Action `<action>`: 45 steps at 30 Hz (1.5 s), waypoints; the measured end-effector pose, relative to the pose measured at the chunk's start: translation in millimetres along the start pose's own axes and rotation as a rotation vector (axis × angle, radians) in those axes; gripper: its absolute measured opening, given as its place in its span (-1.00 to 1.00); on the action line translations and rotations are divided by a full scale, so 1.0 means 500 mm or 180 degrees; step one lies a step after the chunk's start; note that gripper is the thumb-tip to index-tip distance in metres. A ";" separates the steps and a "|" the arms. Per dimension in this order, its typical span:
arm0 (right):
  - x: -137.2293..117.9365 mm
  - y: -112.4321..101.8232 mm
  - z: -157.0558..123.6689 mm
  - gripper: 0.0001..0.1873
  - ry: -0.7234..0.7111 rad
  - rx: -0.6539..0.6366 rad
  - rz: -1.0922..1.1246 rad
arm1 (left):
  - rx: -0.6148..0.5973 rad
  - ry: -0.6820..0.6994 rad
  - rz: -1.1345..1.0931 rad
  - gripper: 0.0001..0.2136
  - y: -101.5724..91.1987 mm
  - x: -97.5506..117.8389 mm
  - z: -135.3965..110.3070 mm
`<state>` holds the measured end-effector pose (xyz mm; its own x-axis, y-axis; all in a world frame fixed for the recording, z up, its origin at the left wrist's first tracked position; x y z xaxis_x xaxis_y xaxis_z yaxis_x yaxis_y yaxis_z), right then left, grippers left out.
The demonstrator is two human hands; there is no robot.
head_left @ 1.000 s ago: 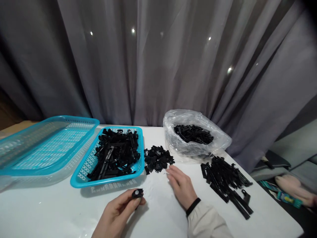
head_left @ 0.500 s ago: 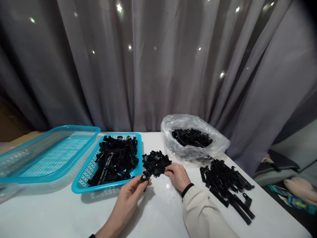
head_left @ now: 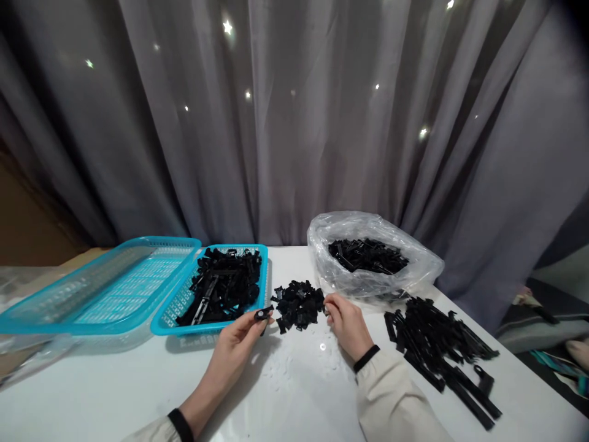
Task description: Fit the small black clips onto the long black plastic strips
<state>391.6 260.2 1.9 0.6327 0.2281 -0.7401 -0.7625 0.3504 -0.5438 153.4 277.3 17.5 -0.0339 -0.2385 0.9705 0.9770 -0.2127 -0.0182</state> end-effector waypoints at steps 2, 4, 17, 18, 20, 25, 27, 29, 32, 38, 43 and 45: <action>-0.018 0.010 -0.012 -0.80 0.0083 -0.0129 0.0416 | -0.0010 -0.0036 -0.0017 -0.80 -0.002 -0.005 -0.004; -0.047 0.031 -0.030 -0.80 0.0136 -0.0340 0.0800 | -0.0042 -0.0096 -0.0038 -0.81 0.005 -0.011 -0.017; -0.171 0.043 -0.083 -0.79 0.0047 -0.0522 0.1814 | -0.0677 -0.0348 -0.0118 -0.80 0.091 -0.013 -0.092; -0.174 0.046 -0.086 -0.78 0.0018 -0.0586 0.1777 | -0.0700 -0.0335 -0.0120 -0.80 0.092 -0.013 -0.093; -0.178 0.053 -0.090 -0.77 -0.0020 -0.0691 0.1751 | -0.0731 -0.0283 -0.0145 -0.81 0.093 -0.013 -0.095; -0.171 0.061 -0.094 -0.77 0.0089 -0.0773 0.1820 | -0.0734 -0.0202 -0.0104 -0.81 0.090 -0.012 -0.100; -0.164 0.063 -0.095 -0.79 0.0180 -0.0806 0.1846 | -0.0756 -0.0174 -0.0058 -0.80 0.090 -0.009 -0.101; -0.158 0.067 -0.095 -0.82 0.0267 -0.0874 0.1824 | -0.0820 -0.0105 0.0014 -0.80 0.093 -0.005 -0.101; -0.154 0.071 -0.097 -0.85 0.0374 -0.1017 0.1875 | -0.0875 0.0029 0.0202 -0.81 0.096 0.001 -0.100; -0.146 0.080 -0.103 -0.87 0.0627 -0.1324 0.2217 | -0.0902 0.0172 0.0505 -0.80 0.099 -0.003 -0.102; -0.125 0.101 -0.114 -0.87 0.1032 -0.1476 0.2780 | -0.0936 0.0415 0.0597 -0.81 0.101 0.003 -0.107; -0.120 0.110 -0.117 -0.87 0.1207 -0.1524 0.3038 | -0.0963 0.0444 0.0602 -0.83 0.101 0.003 -0.109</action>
<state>303.7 212.6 -7.0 -0.2553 -0.1027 -0.9614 -0.9364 -0.2214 0.2723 191.4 214.4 5.1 0.0923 -0.4226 0.9016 0.8630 -0.4177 -0.2841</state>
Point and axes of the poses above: each hand's wrist, its own z-axis towards the middle knuckle, its own y-axis out of the palm, x = y × z, the point moved 9 cm from there along z, towards the middle knuckle, and after that the axes turned 8 degrees about -z, right-handed, at the moved point
